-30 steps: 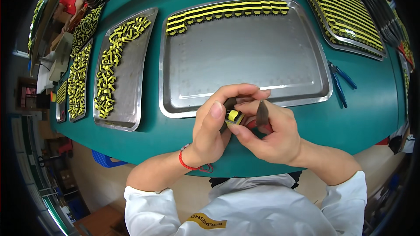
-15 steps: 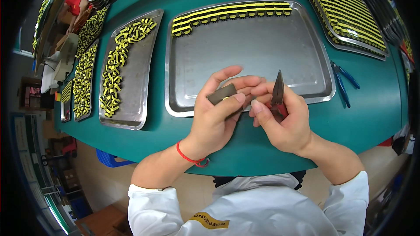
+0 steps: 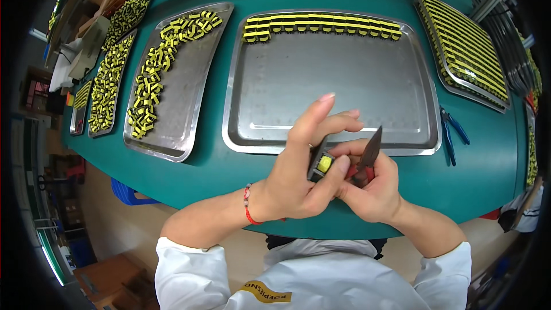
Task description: The person assembles yellow electronic components using pliers.
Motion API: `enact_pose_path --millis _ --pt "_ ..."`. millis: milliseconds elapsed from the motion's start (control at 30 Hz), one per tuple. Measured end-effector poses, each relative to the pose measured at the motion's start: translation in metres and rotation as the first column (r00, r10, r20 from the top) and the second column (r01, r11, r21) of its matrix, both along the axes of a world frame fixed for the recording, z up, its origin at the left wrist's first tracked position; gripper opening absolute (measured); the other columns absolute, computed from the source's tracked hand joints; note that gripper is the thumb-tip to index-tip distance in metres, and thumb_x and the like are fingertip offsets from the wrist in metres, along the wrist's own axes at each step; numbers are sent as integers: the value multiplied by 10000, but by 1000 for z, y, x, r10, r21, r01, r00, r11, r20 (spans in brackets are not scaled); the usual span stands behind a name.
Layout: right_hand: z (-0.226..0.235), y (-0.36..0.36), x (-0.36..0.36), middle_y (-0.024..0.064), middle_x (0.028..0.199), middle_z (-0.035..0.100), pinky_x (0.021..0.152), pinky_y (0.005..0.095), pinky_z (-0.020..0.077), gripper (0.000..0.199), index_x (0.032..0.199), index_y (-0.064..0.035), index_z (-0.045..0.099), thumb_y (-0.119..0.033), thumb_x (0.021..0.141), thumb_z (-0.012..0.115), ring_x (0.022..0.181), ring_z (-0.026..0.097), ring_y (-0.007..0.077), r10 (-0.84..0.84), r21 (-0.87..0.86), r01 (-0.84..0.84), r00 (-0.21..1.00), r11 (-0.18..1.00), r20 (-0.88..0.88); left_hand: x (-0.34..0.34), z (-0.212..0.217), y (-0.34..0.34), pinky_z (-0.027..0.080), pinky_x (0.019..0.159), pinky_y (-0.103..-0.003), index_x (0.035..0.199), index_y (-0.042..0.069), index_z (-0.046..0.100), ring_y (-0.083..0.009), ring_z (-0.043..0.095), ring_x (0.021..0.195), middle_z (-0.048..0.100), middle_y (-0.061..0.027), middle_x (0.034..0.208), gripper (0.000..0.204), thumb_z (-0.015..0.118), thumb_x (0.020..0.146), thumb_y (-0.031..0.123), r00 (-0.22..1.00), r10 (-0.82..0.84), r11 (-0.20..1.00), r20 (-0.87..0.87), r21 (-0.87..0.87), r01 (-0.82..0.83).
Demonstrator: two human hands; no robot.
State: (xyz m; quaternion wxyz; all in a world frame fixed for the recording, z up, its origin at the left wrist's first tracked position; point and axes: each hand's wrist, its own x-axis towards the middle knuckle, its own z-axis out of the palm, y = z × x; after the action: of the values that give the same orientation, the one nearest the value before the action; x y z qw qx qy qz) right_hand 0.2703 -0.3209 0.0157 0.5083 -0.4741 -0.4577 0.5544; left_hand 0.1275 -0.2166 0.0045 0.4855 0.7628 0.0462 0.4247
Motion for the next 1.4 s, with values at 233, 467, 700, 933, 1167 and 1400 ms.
enact_pose_path --millis 233,467,700,933,1167,1400 --pt "-14 3 -6 114 980 659 692 255 548 355 1200 42 517 33 869 643 811 665 123 -204 109 208 978 972 -41 -7 23 11 -11 1175 -566 1507 -39 190 -406 388 1390 452 -313 1405 672 486 932 147 919 48 948 -392 308 82" --pt "-20 3 -3 105 1034 654 777 271 520 297 1187 40 537 47 890 532 882 623 128 -186 136 177 981 975 57 3 7 -1 187 1143 -602 1494 -39 258 -448 342 1392 323 -232 1520 853 695 763 -6 999 20 1000 -35 13 -19" --pt "-17 3 -5 87 1022 649 763 265 525 278 1175 34 550 25 903 609 885 618 113 -189 109 193 981 975 -47 3 6 3 228 1139 -571 1479 -66 259 -442 380 1343 311 -274 1504 842 697 764 16 999 42 996 -13 76 -40" --pt "-10 6 -5 98 917 669 688 258 541 286 1136 40 588 19 871 693 778 646 124 -236 306 174 955 936 179 0 7 3 315 1119 -453 1391 -109 402 -421 452 1308 445 -313 1408 543 488 941 182 990 -44 998 -132 40 49" --pt "5 4 -3 103 1002 625 735 263 534 325 1149 30 522 24 867 685 845 633 128 -158 253 96 958 963 238 -2 1 11 446 862 -324 1340 -71 489 -211 548 995 513 -223 1382 485 362 1063 306 980 27 994 -195 111 -5" --pt "-12 5 6 157 945 638 581 259 530 484 1144 -28 485 19 779 799 754 652 179 -416 689 27 814 724 406 -4 18 13 418 704 -238 1152 -30 607 -92 495 782 644 -70 988 302 496 1036 226 980 -101 870 -174 -494 2"
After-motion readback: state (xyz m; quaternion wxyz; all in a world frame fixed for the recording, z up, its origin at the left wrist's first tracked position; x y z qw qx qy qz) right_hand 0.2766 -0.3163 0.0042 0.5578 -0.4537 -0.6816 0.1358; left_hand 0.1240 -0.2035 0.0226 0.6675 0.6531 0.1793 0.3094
